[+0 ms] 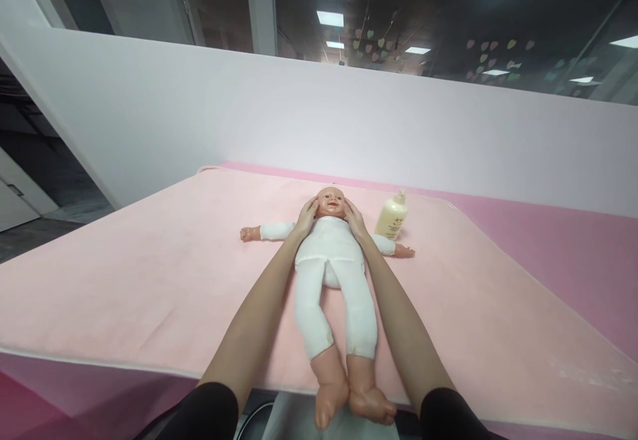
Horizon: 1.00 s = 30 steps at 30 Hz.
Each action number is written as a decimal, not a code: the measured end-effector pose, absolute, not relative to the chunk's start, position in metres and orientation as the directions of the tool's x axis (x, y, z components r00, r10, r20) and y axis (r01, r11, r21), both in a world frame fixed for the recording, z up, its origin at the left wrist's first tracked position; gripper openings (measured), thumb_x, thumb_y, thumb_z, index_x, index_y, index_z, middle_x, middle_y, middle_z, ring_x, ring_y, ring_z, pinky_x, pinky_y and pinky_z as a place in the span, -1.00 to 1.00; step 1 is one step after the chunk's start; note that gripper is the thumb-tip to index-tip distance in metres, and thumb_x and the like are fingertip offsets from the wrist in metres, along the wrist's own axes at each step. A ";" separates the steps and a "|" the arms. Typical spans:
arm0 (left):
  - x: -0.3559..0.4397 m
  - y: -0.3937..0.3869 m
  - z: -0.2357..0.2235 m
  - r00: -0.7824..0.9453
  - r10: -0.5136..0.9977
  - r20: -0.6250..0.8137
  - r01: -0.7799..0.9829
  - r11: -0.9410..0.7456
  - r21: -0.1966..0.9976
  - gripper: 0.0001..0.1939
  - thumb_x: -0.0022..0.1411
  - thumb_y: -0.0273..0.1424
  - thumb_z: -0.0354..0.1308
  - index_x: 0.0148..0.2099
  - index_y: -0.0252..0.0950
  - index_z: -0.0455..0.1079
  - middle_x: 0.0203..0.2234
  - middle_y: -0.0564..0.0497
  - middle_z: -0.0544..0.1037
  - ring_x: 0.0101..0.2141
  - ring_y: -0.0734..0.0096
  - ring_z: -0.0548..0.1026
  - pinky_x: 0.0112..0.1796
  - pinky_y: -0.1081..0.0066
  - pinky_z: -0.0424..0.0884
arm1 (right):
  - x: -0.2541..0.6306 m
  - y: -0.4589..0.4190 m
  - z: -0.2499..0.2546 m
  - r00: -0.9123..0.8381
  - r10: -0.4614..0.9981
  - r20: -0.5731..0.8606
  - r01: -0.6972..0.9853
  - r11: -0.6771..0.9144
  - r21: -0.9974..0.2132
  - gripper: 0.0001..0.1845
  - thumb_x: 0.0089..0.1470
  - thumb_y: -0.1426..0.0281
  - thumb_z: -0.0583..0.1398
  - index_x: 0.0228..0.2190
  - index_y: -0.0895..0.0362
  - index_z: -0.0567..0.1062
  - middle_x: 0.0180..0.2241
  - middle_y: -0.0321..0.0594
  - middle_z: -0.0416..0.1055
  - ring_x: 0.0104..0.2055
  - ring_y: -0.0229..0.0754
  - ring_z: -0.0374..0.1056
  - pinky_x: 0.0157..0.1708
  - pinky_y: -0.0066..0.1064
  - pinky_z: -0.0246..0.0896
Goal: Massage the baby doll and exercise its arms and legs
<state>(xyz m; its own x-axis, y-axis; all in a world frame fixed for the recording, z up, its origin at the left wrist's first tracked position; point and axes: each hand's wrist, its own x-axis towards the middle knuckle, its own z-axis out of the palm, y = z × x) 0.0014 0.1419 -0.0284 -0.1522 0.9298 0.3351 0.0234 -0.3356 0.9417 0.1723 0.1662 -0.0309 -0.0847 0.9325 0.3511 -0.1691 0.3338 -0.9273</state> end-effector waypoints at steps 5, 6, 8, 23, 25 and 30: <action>0.008 0.145 -0.028 -0.167 0.902 0.398 0.196 -0.365 0.910 -0.29 0.14 -0.11 0.23 0.26 -0.31 0.24 0.24 -0.22 0.28 0.26 0.05 0.20 0.25 0.15 0.13 | 0.172 0.162 -0.032 -0.094 0.925 0.368 -0.115 0.357 -0.927 0.01 -0.30 0.09 0.44 0.17 0.13 0.32 0.25 -0.05 0.24 0.27 -0.03 0.21 0.27 -0.22 0.11; 0.009 0.145 -0.029 -0.169 0.900 0.402 0.229 -0.361 0.904 -0.23 0.09 -0.13 0.28 0.27 -0.33 0.21 0.25 -0.25 0.24 0.28 0.03 0.18 0.27 0.16 0.10 | 0.172 0.161 -0.032 -0.099 0.925 0.368 -0.115 0.357 -0.927 0.02 -0.32 0.11 0.46 0.17 0.12 0.30 0.25 -0.05 0.24 0.26 -0.03 0.22 0.27 -0.22 0.12; 0.010 0.145 -0.031 -0.172 0.895 0.412 0.270 -0.359 0.893 -0.16 0.02 -0.16 0.33 0.28 -0.36 0.17 0.25 -0.28 0.21 0.28 0.00 0.16 0.27 0.17 0.08 | 0.172 0.160 -0.033 -0.103 0.921 0.375 -0.111 0.363 -0.925 0.02 -0.34 0.12 0.46 0.16 0.10 0.31 0.23 -0.06 0.26 0.25 -0.03 0.23 0.27 -0.20 0.12; 0.007 0.150 -0.037 -0.125 0.887 0.445 0.266 -0.402 0.876 -0.25 0.14 -0.16 0.24 0.29 -0.33 0.12 0.24 -0.25 0.20 0.29 0.03 0.11 0.30 0.11 0.00 | 0.175 0.158 -0.031 -0.080 0.906 0.416 -0.096 0.408 -0.908 -0.13 -0.24 0.08 0.41 0.10 0.13 0.38 0.19 -0.05 0.32 0.26 -0.02 0.21 0.27 -0.19 0.11; 0.006 0.150 -0.038 -0.114 0.882 0.458 0.270 -0.416 0.868 -0.26 0.16 -0.15 0.22 0.29 -0.32 0.12 0.24 -0.24 0.21 0.29 0.04 0.12 0.30 0.10 -0.01 | 0.176 0.160 -0.033 -0.088 0.903 0.421 -0.097 0.413 -0.906 -0.12 -0.24 0.06 0.40 0.11 0.13 0.37 0.21 -0.04 0.30 0.27 -0.01 0.20 0.28 -0.17 0.10; 0.006 0.152 -0.038 -0.103 0.877 0.469 0.296 -0.423 0.856 -0.29 0.21 -0.13 0.17 0.30 -0.33 0.12 0.25 -0.25 0.21 0.29 0.05 0.13 0.30 0.09 -0.02 | 0.177 0.161 -0.030 -0.104 0.915 0.390 -0.065 0.385 -0.921 -0.07 -0.22 0.03 0.39 0.14 0.16 0.36 0.22 -0.02 0.28 0.29 0.01 0.18 0.29 -0.17 0.08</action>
<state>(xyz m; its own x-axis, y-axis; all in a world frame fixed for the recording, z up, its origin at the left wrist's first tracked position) 0.0058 0.1516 -0.0383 -0.1027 0.8774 0.4685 0.2963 -0.4227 0.8565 0.1768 0.1606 -0.0298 -0.1037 0.9151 0.3897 -0.0652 0.3847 -0.9207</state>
